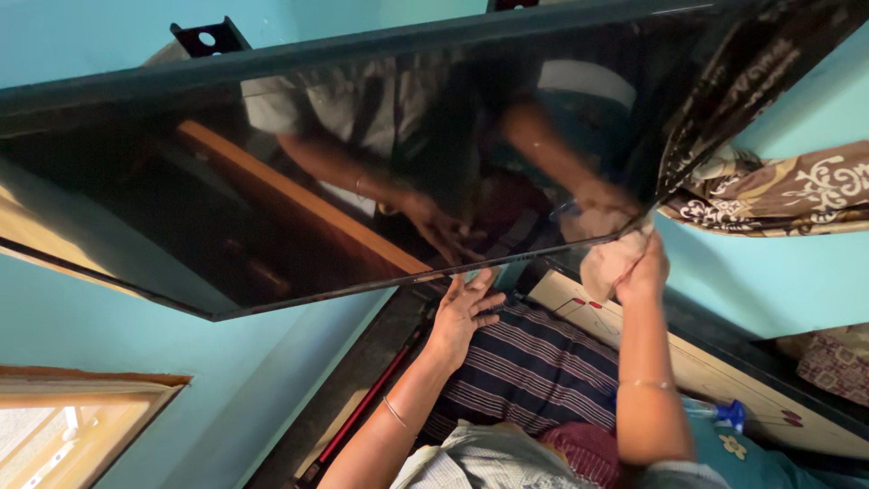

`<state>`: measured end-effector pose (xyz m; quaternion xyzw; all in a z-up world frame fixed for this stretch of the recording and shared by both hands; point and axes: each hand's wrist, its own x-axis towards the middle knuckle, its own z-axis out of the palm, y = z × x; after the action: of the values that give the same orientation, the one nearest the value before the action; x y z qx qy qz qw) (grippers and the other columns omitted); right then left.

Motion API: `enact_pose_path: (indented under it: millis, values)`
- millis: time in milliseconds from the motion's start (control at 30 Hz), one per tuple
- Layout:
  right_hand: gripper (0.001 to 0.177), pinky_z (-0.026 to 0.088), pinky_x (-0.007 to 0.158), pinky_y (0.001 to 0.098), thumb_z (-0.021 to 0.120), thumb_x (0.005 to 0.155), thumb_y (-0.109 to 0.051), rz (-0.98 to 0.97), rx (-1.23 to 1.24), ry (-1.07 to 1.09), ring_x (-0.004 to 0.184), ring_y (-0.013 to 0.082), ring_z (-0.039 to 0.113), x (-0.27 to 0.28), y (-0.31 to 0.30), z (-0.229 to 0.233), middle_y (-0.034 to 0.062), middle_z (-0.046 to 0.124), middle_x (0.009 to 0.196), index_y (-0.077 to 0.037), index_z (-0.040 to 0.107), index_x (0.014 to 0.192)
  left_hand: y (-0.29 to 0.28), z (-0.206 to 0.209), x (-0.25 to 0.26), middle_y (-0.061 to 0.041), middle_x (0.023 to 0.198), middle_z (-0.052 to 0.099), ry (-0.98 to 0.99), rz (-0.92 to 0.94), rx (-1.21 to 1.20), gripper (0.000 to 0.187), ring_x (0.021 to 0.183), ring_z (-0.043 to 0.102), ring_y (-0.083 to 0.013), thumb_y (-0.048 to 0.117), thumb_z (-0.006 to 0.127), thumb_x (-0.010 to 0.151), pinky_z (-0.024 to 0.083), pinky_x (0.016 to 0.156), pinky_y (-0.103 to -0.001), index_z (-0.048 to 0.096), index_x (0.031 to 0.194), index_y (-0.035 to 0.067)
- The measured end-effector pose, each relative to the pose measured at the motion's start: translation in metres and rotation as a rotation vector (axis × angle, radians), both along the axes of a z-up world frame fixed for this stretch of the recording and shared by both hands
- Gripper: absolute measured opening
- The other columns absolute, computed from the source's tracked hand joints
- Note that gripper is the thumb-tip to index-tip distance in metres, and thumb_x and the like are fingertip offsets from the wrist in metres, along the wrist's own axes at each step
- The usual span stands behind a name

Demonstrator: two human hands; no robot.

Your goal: The person cleans a television screen by spraying a liquid onto a cloth and then wiping the screen surface and the surrounding frame with the cloth.

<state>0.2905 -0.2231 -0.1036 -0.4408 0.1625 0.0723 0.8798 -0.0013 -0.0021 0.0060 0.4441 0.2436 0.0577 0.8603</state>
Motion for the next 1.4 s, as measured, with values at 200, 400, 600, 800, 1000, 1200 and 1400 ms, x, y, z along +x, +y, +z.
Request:
enact_pose_path:
  millis: [200, 400, 600, 800, 1000, 1200, 1400]
  values:
    - [0.029, 0.064, 0.071, 0.0323, 0.06, 0.1, -0.034, 0.292, 0.004, -0.123, 0.086, 0.0196, 0.073, 0.083, 0.003, 0.053, 0.0059, 0.072, 0.101, -0.007, 0.068, 0.108, -0.003, 0.004, 0.001, -0.008, 0.156, 0.048, 0.032, -0.004, 0.036, 0.073, 0.13, 0.059, -0.0293, 0.028, 0.046, 0.098, 0.049, 0.098, -0.042, 0.013, 0.163, 0.018]
    - [0.033, 0.064, 0.07, 0.0332, 0.058, 0.099, -0.037, 0.351, -0.048, -0.135, 0.084, 0.0203, 0.072, 0.109, -0.001, 0.082, 0.0061, 0.072, 0.098, -0.007, 0.068, 0.107, -0.004, 0.007, 0.001, -0.007, 0.155, 0.05, 0.067, 0.008, 0.023, 0.081, 0.129, 0.06, -0.0306, 0.027, 0.048, 0.097, 0.049, 0.098, -0.043, 0.001, 0.163, 0.02]
    - [0.036, 0.063, 0.069, 0.034, 0.055, 0.098, -0.041, 0.413, -0.093, -0.128, 0.082, 0.021, 0.072, 0.112, -0.013, 0.09, 0.0063, 0.071, 0.095, -0.007, 0.068, 0.105, -0.003, 0.011, -0.001, -0.006, 0.155, 0.051, 0.071, 0.01, 0.014, 0.082, 0.128, 0.06, -0.0305, 0.024, 0.049, 0.094, 0.049, 0.099, -0.044, 0.005, 0.163, 0.018]
    - [0.04, 0.062, 0.068, 0.0349, 0.053, 0.097, -0.044, 0.496, -0.112, -0.094, 0.08, 0.0217, 0.071, 0.08, -0.007, 0.073, 0.0065, 0.071, 0.092, -0.008, 0.067, 0.103, -0.001, 0.008, -0.001, -0.006, 0.154, 0.051, 0.067, 0.012, -0.002, 0.079, 0.129, 0.059, -0.0296, 0.024, 0.048, 0.096, 0.048, 0.099, -0.043, 0.007, 0.163, 0.019]
    - [0.044, 0.062, 0.067, 0.0357, 0.05, 0.097, -0.048, 0.602, -0.152, -0.03, 0.078, 0.0223, 0.07, 0.037, 0.004, 0.051, 0.0067, 0.071, 0.089, -0.008, 0.067, 0.102, 0.001, -0.002, 0.0, -0.005, 0.154, 0.052, 0.02, 0.017, 0.006, 0.075, 0.129, 0.059, -0.0297, 0.025, 0.047, 0.096, 0.048, 0.097, -0.043, 0.016, 0.163, 0.016]
    - [0.048, 0.061, 0.066, 0.0366, 0.048, 0.096, -0.052, 0.743, -0.355, 0.27, 0.076, 0.023, 0.069, -0.048, 0.021, 0.031, 0.0068, 0.071, 0.086, -0.008, 0.067, 0.1, -0.001, -0.02, -0.001, -0.006, 0.154, 0.052, 0.036, 0.027, 0.016, 0.074, 0.129, 0.06, -0.0301, 0.026, 0.05, 0.096, 0.049, 0.097, -0.042, 0.019, 0.162, 0.015]
    - [0.055, 0.06, 0.072, 0.0314, 0.043, 0.111, -0.054, 0.993, 0.703, 0.206, 0.068, 0.018, 0.066, -0.115, 0.023, 0.011, 0.0015, 0.064, 0.074, -0.01, 0.067, 0.088, -0.005, -0.046, -0.023, -0.006, 0.152, 0.053, 0.151, 0.054, 0.036, 0.078, 0.128, 0.06, -0.0252, 0.025, 0.053, 0.092, 0.049, 0.095, -0.039, 0.02, 0.162, 0.015]
